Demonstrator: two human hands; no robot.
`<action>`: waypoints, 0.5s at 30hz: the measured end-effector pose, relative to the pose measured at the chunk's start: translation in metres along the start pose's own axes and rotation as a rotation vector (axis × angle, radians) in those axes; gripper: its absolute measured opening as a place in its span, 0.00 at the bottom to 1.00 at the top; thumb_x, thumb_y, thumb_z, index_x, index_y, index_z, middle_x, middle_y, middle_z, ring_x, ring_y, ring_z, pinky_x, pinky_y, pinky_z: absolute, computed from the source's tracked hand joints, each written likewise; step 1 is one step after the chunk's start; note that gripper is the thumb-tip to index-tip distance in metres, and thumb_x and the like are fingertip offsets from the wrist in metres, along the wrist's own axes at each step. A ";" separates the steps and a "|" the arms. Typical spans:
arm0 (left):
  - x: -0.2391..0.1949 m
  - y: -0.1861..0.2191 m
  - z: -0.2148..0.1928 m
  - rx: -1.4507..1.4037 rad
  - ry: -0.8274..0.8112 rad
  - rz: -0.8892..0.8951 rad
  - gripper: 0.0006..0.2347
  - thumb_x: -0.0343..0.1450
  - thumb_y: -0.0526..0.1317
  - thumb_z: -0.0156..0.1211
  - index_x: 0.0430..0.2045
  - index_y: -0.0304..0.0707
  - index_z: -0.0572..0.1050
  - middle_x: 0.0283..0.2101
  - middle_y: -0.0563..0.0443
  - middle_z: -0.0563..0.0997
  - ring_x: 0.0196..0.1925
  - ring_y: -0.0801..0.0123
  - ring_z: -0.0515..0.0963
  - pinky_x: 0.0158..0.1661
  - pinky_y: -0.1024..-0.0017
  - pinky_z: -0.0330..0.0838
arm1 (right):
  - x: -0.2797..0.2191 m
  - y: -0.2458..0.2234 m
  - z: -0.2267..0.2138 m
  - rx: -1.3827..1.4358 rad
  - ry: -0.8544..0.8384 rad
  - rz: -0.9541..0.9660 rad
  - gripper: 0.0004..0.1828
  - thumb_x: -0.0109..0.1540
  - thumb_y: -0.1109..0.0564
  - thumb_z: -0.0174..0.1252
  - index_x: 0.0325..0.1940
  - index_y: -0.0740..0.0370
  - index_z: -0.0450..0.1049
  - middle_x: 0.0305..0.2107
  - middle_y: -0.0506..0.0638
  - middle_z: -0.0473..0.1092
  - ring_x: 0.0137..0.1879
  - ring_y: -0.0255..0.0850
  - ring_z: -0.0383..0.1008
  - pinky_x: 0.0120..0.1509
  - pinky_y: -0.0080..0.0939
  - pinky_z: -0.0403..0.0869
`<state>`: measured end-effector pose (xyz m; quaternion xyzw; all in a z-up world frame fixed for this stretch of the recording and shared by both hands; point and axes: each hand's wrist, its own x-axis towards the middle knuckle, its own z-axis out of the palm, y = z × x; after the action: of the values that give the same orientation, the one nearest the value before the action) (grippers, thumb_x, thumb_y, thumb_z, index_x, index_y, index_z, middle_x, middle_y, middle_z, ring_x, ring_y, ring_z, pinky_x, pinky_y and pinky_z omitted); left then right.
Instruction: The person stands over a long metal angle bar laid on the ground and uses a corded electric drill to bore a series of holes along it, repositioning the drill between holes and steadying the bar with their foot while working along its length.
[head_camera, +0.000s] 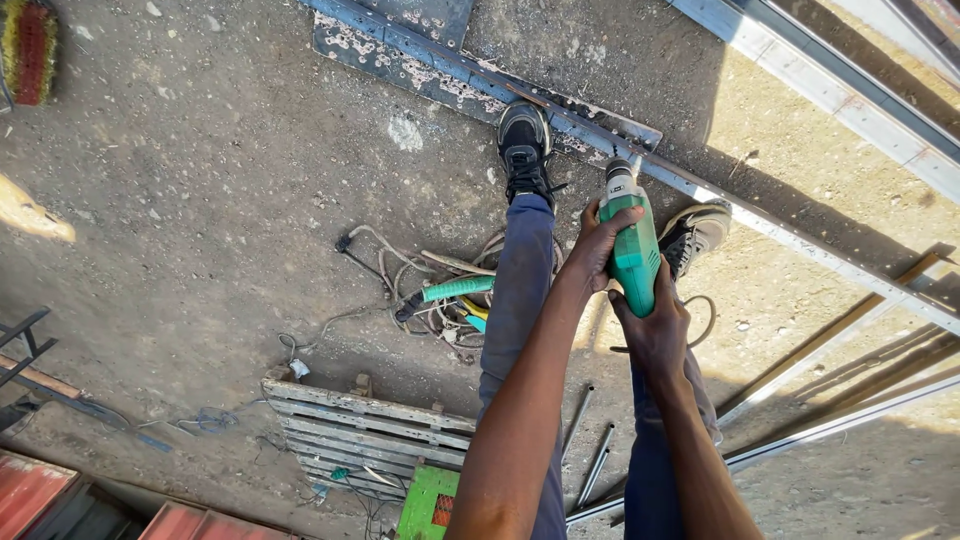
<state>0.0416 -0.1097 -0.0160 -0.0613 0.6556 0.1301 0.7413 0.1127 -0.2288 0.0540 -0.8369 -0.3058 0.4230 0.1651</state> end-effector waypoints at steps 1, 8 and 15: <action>0.002 -0.002 0.000 -0.001 0.000 -0.002 0.52 0.60 0.49 0.79 0.76 0.42 0.44 0.61 0.32 0.68 0.59 0.40 0.74 0.52 0.39 0.71 | 0.000 0.001 -0.001 -0.002 0.000 0.001 0.48 0.56 0.46 0.74 0.76 0.61 0.63 0.48 0.79 0.72 0.53 0.79 0.73 0.54 0.74 0.73; 0.010 -0.004 0.000 0.008 0.001 -0.007 0.54 0.60 0.49 0.79 0.76 0.41 0.42 0.62 0.30 0.66 0.62 0.38 0.72 0.55 0.37 0.69 | 0.004 0.007 -0.001 -0.003 -0.003 -0.013 0.47 0.56 0.47 0.73 0.76 0.58 0.63 0.48 0.77 0.73 0.53 0.78 0.73 0.52 0.74 0.73; 0.012 -0.008 0.001 0.018 -0.019 0.005 0.54 0.61 0.49 0.78 0.76 0.42 0.41 0.63 0.31 0.65 0.62 0.38 0.72 0.55 0.40 0.70 | 0.002 0.034 0.007 -0.060 0.003 -0.049 0.45 0.57 0.53 0.69 0.77 0.57 0.62 0.45 0.75 0.75 0.49 0.76 0.75 0.49 0.73 0.74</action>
<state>0.0460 -0.1161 -0.0282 -0.0516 0.6498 0.1267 0.7477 0.1208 -0.2527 0.0304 -0.8345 -0.3384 0.4080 0.1505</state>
